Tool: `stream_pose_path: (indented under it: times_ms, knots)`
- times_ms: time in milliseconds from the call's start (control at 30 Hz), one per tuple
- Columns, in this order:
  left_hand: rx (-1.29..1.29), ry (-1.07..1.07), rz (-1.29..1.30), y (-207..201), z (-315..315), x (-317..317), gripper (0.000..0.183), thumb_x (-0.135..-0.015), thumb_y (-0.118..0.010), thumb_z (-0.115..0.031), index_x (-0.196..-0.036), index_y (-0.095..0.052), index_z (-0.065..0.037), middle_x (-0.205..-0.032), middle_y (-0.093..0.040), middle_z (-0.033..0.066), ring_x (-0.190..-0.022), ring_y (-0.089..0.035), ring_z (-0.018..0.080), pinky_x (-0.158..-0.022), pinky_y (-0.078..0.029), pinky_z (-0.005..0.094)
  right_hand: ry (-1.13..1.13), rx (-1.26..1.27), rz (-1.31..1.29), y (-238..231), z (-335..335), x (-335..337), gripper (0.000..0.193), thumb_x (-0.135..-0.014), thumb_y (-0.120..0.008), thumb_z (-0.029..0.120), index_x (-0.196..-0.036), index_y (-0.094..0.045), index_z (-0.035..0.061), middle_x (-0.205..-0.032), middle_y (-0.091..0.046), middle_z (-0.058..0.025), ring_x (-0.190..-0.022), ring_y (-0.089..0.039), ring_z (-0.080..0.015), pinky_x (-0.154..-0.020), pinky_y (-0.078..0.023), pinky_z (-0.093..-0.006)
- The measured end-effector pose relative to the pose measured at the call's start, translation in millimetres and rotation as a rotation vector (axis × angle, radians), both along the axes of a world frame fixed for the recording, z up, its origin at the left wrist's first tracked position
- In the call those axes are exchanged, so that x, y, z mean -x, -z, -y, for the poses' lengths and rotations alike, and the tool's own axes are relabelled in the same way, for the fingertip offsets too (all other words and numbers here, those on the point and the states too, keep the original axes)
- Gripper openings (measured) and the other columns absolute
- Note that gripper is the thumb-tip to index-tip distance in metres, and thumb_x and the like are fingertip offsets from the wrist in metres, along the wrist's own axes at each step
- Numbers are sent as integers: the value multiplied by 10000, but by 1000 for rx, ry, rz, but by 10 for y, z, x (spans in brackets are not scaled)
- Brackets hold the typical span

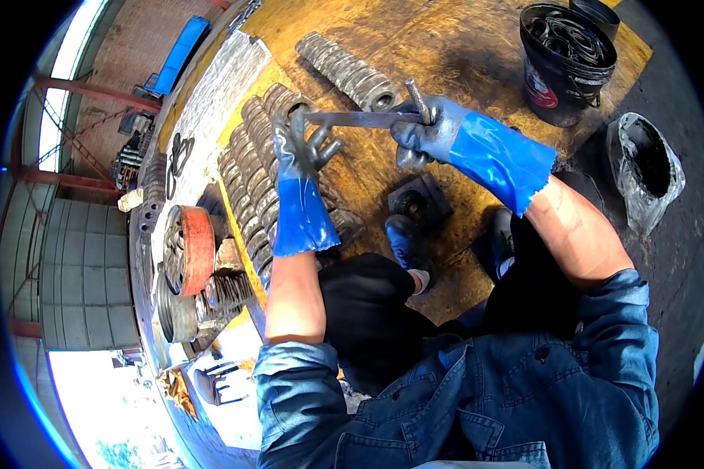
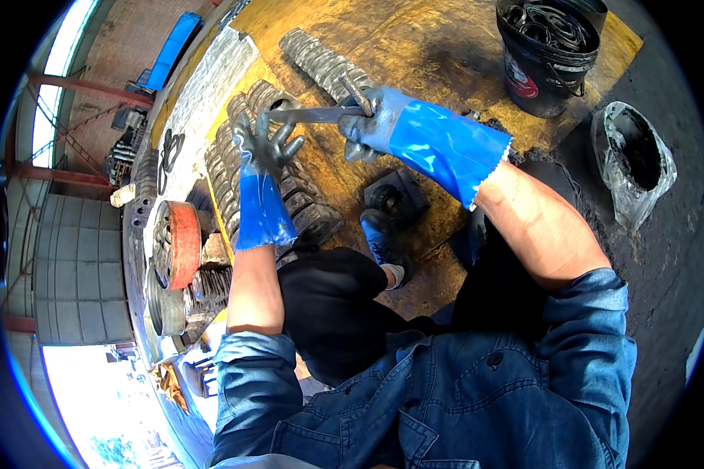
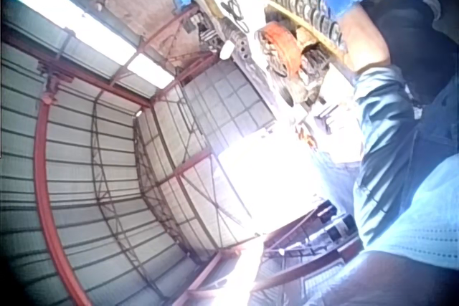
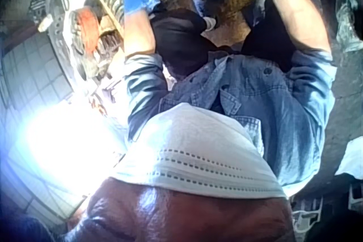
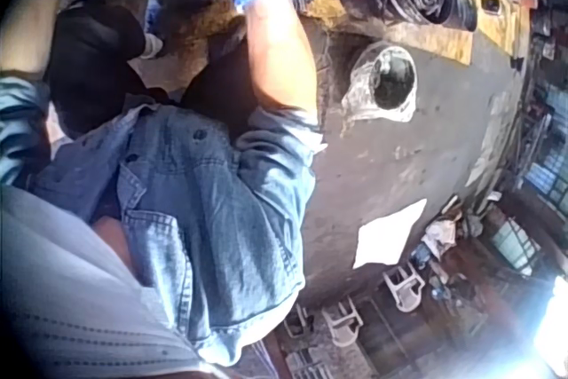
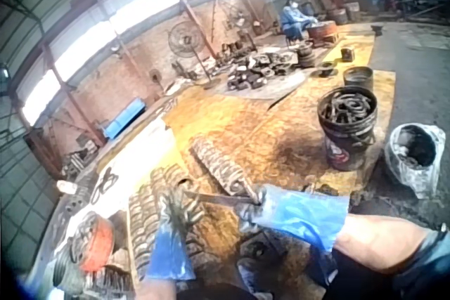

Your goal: The person scrapes residue from a metal component using a hand tool and taps it with a hammer. They handle the parts one at a time on a large work surface next to several rows of similar components.

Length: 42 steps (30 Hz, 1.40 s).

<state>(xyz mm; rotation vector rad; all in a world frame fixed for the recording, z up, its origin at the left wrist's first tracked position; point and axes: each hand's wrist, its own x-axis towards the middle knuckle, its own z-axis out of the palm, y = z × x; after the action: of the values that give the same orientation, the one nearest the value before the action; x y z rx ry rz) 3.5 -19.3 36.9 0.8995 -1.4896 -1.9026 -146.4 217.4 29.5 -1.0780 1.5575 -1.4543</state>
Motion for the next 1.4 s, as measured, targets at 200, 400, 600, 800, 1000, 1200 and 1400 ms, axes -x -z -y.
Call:
stream_pose_path:
  times_ms: [200,400,600,800,1000,1200,1400]
  knots:
    - [-31,123,-19,77,270,-71,857,-941,-283,-766,-1583,-152,-213,-1595,-317,78,-1283,-518,433,-878,-546,581,-81,-34,71,-30,14,-241,343,-988,-614,322,-1190,-675,51,-822,-740,-78,-701,-692,-137,-633,-552,-316]
    - [144,142,-17,18,-40,-102,841,-930,-338,-766,-1595,-57,-336,-1633,-236,100,-1258,-540,450,-887,-575,572,42,-142,-54,164,155,-110,237,-957,-605,233,-1104,-671,59,-770,-739,-92,-651,-699,-158,-588,-544,-323]
    - [282,56,-15,120,28,-79,753,-982,-477,-594,-1588,-143,-297,-1551,-393,86,-1081,-666,367,-651,-624,460,43,-88,-257,244,235,17,242,-870,-583,27,-1083,-680,85,-810,-708,-89,-703,-691,-205,-624,-546,-356]
    - [332,156,-70,294,136,-18,863,-922,-673,-423,-1589,-159,-231,-1527,-412,110,-1211,-596,361,-652,-627,469,30,-176,-1015,59,8,-109,610,-798,-671,56,-1371,-594,250,-910,-708,-142,-832,-690,-365,-717,-561,-452]
    - [361,188,-79,216,80,-117,1030,-867,-563,-723,-1598,13,-282,-1592,-312,169,-1138,-633,439,-714,-639,448,71,-379,-1043,236,126,-31,445,-920,-596,206,-1358,-596,282,-943,-732,-116,-859,-696,-367,-749,-556,-481]
    - [440,63,-107,17,2,-280,978,-913,-509,-687,-1596,36,-249,-1582,-284,226,-1180,-592,481,-717,-659,477,-7,-445,-1081,390,156,80,370,-904,-570,197,-1262,-645,244,-973,-719,-150,-928,-680,-380,-761,-540,-500]
    - [406,-46,-98,-10,-188,-261,753,-969,-501,-605,-1571,-184,-281,-1541,-397,152,-1199,-594,435,-787,-612,571,-88,-471,-1076,662,246,167,272,-848,-548,122,-1092,-668,128,-967,-700,-189,-930,-663,-407,-782,-525,-486]
